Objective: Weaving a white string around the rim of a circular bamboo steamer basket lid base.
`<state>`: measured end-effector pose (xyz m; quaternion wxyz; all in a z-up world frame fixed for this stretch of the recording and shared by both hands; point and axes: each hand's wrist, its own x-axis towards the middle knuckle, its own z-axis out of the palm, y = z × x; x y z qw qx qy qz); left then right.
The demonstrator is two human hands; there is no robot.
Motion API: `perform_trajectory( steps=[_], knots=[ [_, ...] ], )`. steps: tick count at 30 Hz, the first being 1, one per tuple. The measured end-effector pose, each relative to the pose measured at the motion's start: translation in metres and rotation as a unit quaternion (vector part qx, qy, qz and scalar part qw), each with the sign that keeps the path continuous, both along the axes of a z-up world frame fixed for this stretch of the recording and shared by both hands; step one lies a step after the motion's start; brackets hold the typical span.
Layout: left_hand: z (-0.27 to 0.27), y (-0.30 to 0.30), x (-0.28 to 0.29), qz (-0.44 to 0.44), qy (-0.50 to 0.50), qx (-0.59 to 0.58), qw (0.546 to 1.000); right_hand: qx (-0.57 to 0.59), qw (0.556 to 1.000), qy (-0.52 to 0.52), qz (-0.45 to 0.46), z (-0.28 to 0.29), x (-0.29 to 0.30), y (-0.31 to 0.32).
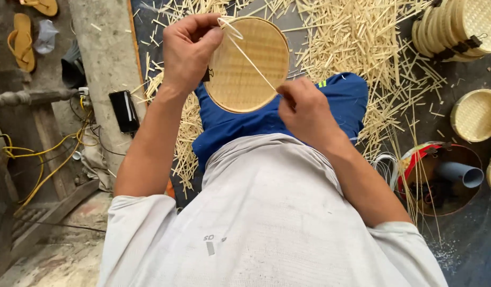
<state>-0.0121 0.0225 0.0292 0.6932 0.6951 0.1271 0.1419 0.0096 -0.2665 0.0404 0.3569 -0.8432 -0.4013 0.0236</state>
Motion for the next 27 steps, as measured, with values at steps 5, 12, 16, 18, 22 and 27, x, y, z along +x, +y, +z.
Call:
perform_trajectory(
  steps=[5,12,16,18,22,27],
  knots=[
    [0.022,-0.002,0.005,-0.111,0.039,0.041,0.992,0.058,0.959,0.209,0.185,0.082,0.014,-0.016],
    [0.034,-0.065,0.013,-0.357,0.069,0.049,0.930,0.024,0.998,0.036,0.038,0.075,0.064,-0.007],
    [0.047,-0.076,0.011,-0.349,0.095,0.010,0.932,-0.036,0.966,0.257,-0.012,0.046,0.069,-0.019],
    [0.038,-0.078,0.011,-0.357,0.094,0.019,0.929,-0.041,0.984,0.169,0.025,0.030,0.072,-0.032],
    [0.025,-0.076,0.014,-0.387,0.057,0.053,0.919,-0.084,0.993,0.005,0.077,0.024,0.070,-0.044],
    [0.039,-0.081,0.016,-0.381,0.083,0.075,0.918,-0.110,0.981,0.143,0.076,0.047,0.071,-0.044]
  ],
)
